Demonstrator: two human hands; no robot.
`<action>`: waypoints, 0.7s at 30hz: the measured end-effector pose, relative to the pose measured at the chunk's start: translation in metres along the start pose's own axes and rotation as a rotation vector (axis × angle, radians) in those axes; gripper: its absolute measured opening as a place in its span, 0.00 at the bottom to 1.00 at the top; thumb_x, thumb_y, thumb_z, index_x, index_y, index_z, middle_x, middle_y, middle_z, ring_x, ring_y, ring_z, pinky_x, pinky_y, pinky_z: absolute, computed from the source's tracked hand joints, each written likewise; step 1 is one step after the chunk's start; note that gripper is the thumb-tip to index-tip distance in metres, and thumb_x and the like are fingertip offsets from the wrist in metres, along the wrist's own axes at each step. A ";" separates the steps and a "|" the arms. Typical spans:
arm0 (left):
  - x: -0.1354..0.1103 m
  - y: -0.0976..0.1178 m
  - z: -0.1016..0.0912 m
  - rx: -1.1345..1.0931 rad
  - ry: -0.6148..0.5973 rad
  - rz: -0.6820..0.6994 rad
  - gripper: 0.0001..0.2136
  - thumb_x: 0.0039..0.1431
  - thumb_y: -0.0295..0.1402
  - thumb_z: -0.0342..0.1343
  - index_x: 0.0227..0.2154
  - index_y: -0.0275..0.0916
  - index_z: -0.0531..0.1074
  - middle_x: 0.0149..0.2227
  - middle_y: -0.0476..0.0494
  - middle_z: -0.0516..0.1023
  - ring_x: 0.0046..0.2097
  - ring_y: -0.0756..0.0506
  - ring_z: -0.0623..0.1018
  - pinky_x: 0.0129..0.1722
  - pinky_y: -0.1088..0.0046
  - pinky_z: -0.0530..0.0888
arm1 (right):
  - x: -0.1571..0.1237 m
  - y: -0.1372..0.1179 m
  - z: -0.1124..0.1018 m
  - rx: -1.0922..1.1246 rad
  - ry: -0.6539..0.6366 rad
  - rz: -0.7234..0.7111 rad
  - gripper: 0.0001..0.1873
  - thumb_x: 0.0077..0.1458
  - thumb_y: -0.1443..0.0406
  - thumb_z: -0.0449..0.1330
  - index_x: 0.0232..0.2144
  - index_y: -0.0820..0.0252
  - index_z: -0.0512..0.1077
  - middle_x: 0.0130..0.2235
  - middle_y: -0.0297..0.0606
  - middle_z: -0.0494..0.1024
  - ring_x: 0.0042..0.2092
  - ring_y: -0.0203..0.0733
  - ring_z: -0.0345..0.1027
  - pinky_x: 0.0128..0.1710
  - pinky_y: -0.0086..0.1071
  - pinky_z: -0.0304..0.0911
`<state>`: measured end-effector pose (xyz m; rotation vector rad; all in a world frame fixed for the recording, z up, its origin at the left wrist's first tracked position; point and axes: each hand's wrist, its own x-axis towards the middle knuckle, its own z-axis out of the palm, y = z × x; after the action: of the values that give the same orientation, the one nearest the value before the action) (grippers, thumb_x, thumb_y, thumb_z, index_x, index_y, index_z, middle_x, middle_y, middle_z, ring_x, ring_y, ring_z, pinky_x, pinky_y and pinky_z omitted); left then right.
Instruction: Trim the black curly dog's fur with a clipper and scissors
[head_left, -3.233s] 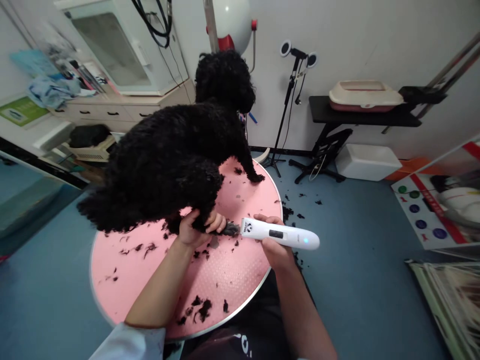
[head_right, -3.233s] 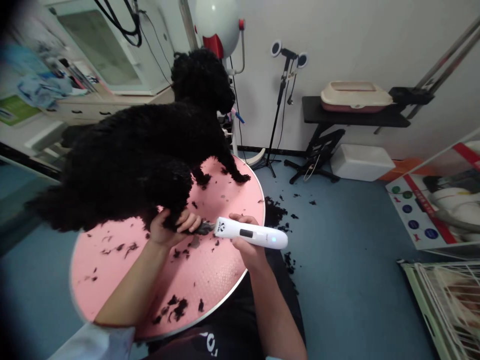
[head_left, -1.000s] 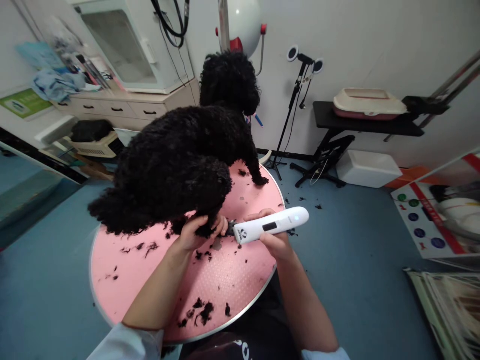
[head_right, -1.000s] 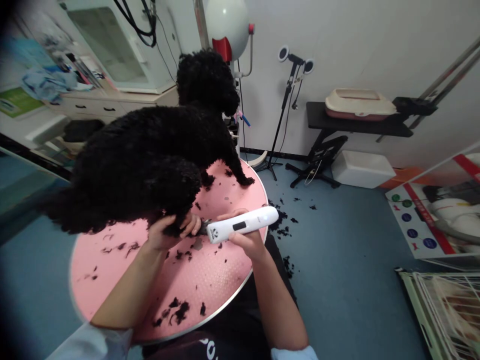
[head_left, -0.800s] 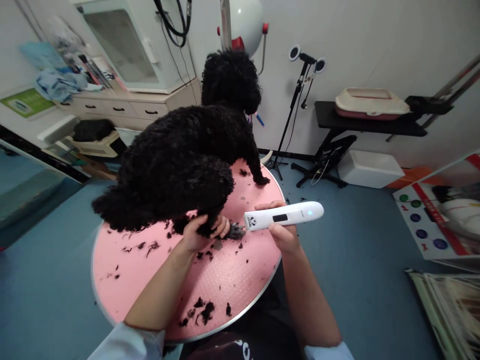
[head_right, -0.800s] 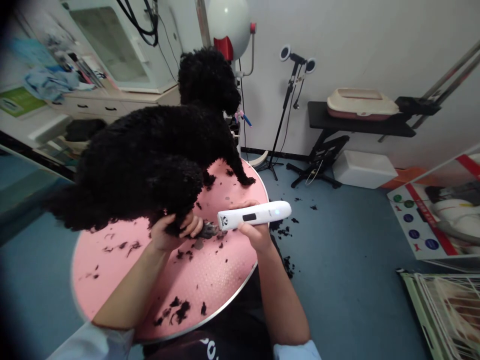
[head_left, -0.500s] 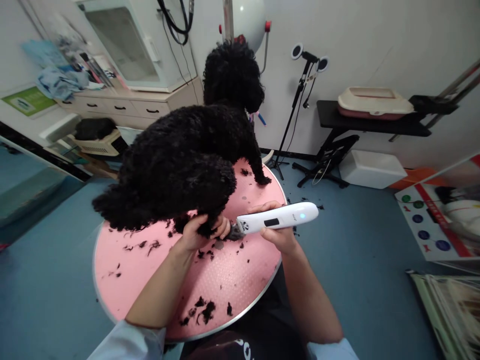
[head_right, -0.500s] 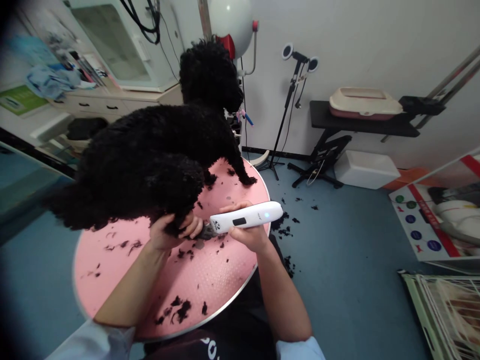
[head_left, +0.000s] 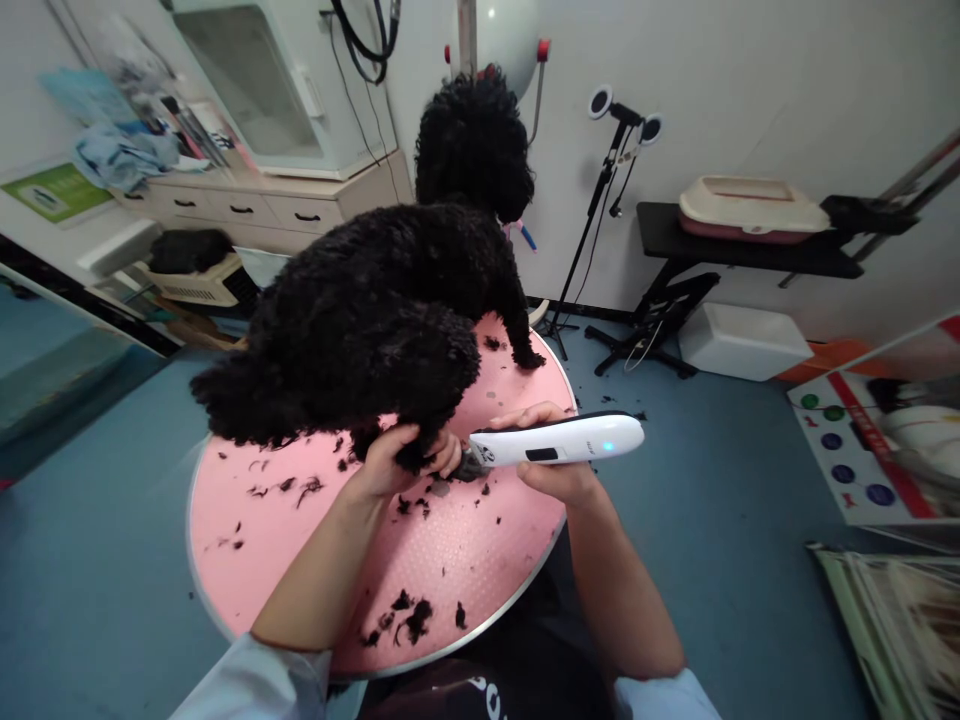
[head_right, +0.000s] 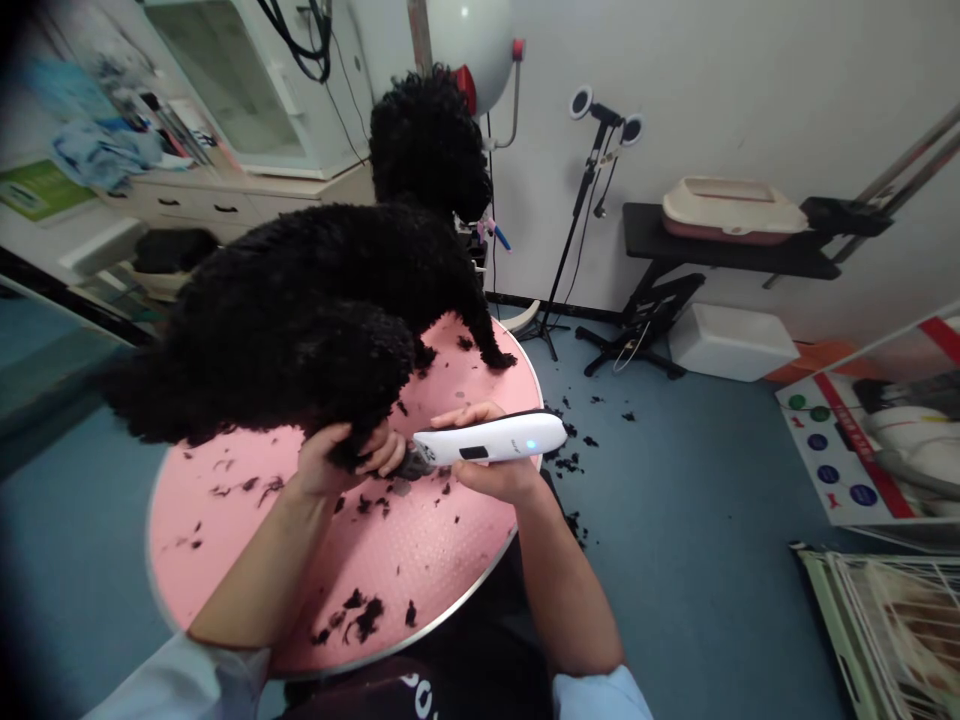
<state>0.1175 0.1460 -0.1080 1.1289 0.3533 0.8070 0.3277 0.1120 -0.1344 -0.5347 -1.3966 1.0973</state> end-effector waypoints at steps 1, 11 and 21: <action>0.000 0.000 0.000 0.001 0.002 -0.001 0.22 0.52 0.53 0.51 0.16 0.42 0.56 0.11 0.52 0.51 0.20 0.47 0.61 0.25 0.66 0.60 | 0.000 -0.002 0.001 -0.006 -0.008 0.002 0.18 0.50 0.61 0.67 0.41 0.52 0.65 0.47 0.41 0.78 0.50 0.46 0.73 0.50 0.46 0.69; -0.001 0.004 -0.001 0.020 -0.004 -0.006 0.22 0.51 0.54 0.51 0.16 0.42 0.56 0.11 0.51 0.53 0.20 0.47 0.62 0.26 0.66 0.60 | 0.000 0.000 0.006 -0.042 0.047 0.042 0.19 0.49 0.60 0.67 0.41 0.52 0.64 0.46 0.41 0.78 0.49 0.47 0.74 0.47 0.45 0.70; 0.000 0.001 -0.005 0.071 -0.047 -0.012 0.23 0.50 0.56 0.51 0.17 0.42 0.57 0.13 0.52 0.54 0.20 0.46 0.63 0.28 0.63 0.63 | 0.005 0.024 0.007 0.040 0.115 0.143 0.23 0.48 0.58 0.68 0.43 0.52 0.63 0.43 0.39 0.80 0.34 0.43 0.75 0.33 0.38 0.71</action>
<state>0.1143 0.1492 -0.1093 1.2092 0.3512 0.7614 0.3132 0.1248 -0.1514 -0.6667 -1.2486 1.1876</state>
